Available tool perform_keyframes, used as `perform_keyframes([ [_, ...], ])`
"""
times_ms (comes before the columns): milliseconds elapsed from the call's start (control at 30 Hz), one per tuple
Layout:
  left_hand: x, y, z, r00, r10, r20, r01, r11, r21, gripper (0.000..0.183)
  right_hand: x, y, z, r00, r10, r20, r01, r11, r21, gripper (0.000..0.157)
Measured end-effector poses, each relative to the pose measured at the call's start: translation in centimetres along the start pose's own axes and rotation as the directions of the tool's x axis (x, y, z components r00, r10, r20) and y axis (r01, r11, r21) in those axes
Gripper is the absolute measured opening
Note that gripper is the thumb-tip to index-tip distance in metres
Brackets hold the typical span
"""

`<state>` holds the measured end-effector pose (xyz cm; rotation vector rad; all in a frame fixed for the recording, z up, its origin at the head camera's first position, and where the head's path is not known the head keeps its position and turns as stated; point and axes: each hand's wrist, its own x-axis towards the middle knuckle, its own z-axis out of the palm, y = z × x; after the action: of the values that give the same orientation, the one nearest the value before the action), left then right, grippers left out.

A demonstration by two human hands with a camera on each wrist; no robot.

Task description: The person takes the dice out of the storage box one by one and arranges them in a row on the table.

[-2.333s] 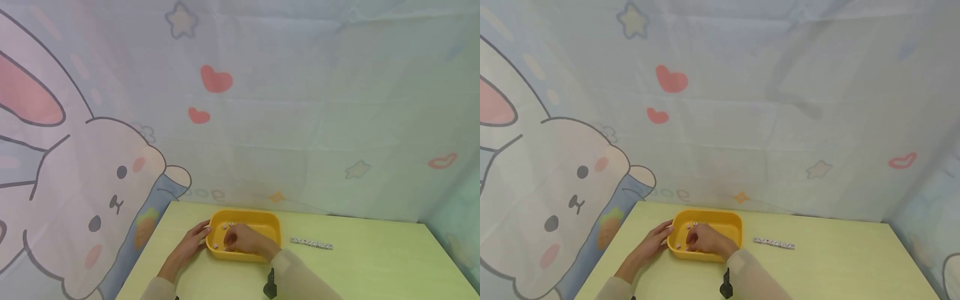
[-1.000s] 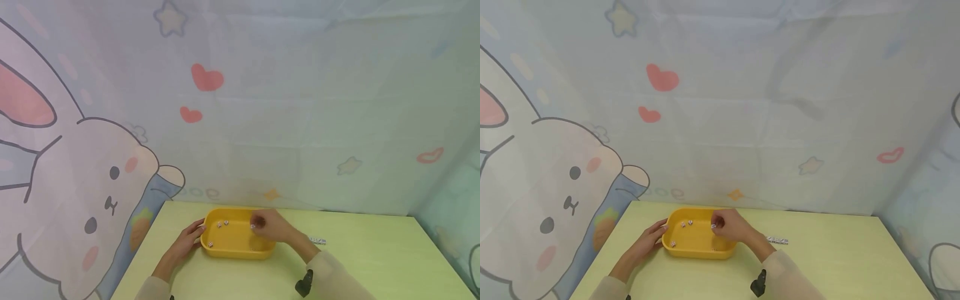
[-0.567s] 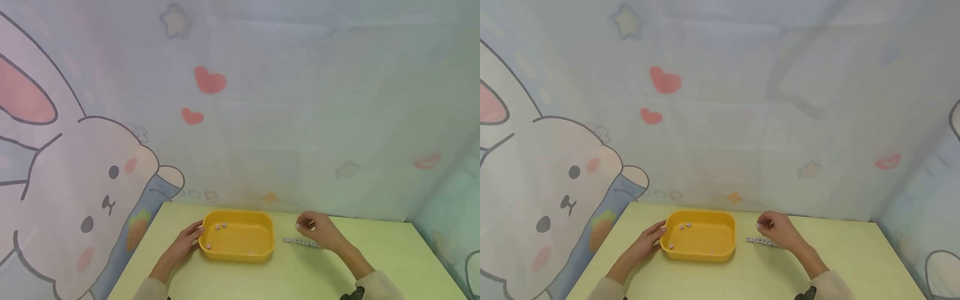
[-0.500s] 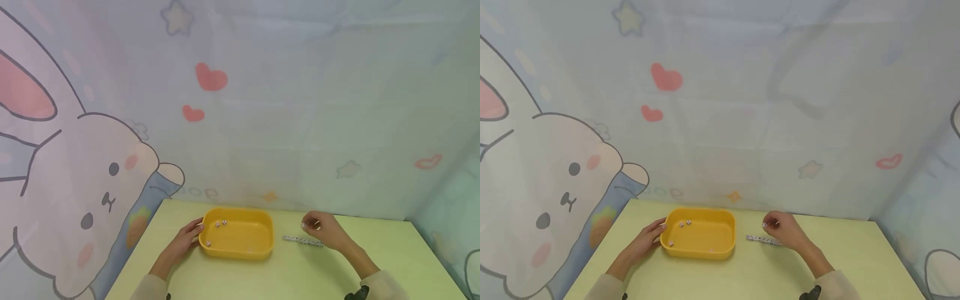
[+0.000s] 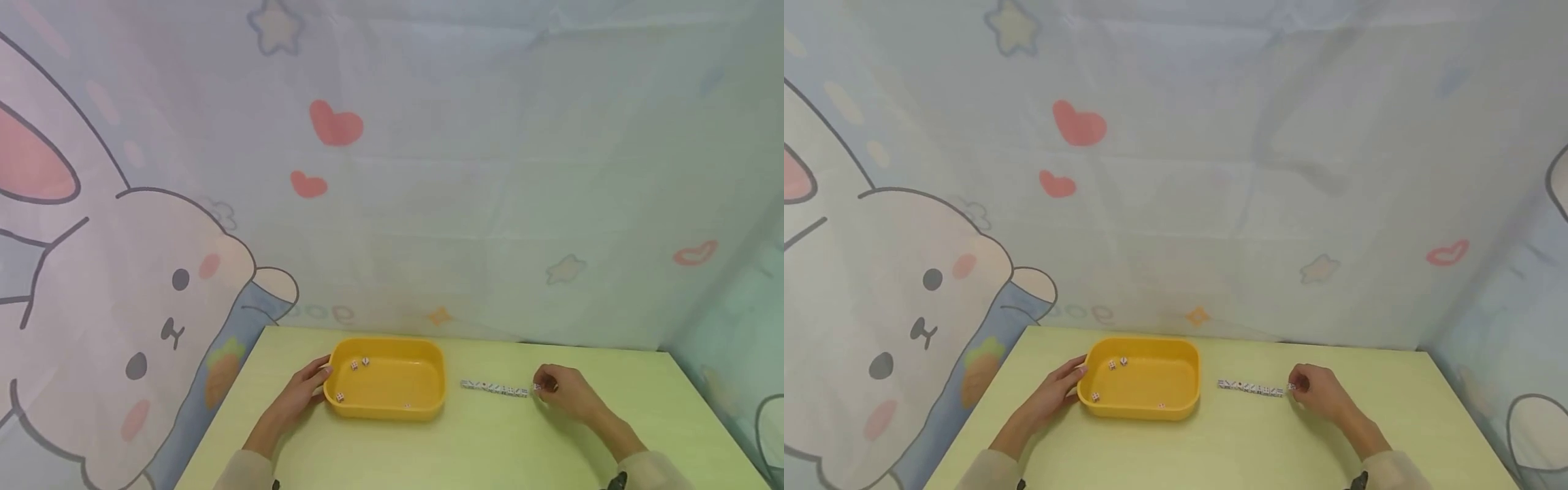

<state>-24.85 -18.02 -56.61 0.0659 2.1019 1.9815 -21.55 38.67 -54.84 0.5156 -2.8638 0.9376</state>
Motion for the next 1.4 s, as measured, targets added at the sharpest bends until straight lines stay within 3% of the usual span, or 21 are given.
perform_keyframes([
  [433, -0.3, -0.2, 0.4, 1.0, -0.009, 0.005, 0.01, 1.0, -0.029, 0.063, 0.1, 0.4, 0.8, 0.999, -0.02, 0.041, 0.021, 1.0, -0.002, 0.014],
  [767, 0.1, -0.2, 0.5, 1.0, 0.002, -0.015, -0.003, 1.0, -0.026, 0.06, -0.4, 0.5, 1.4, 0.998, 0.07, -0.009, -0.069, 0.994, 0.085, 0.017],
  [1067, 0.2, -0.3, 0.5, 1.0, 0.011, 0.018, -0.011, 1.0, -0.018, 0.062, -0.9, 1.4, 1.6, 0.985, 0.168, 0.048, -0.175, 0.95, 0.258, 0.031],
  [1233, 0.0, 0.0, 0.1, 1.0, 0.017, 0.012, -0.017, 1.0, -0.011, 0.062, -0.4, 1.1, 1.9, 0.966, 0.239, 0.101, -0.259, 0.903, 0.343, 0.047],
  [1300, -0.1, 0.1, -0.1, 1.0, 0.02, 0.014, -0.019, 1.0, -0.016, 0.062, -0.1, 0.4, 2.2, 0.966, 0.254, 0.051, -0.256, 0.908, 0.332, 0.05],
  [1400, -0.2, 0.1, 0.0, 0.999, 0.022, 0.028, -0.022, 1.0, -0.019, 0.063, 0.6, -1.6, 2.7, 0.969, 0.217, -0.118, -0.182, 0.95, 0.255, 0.045],
])
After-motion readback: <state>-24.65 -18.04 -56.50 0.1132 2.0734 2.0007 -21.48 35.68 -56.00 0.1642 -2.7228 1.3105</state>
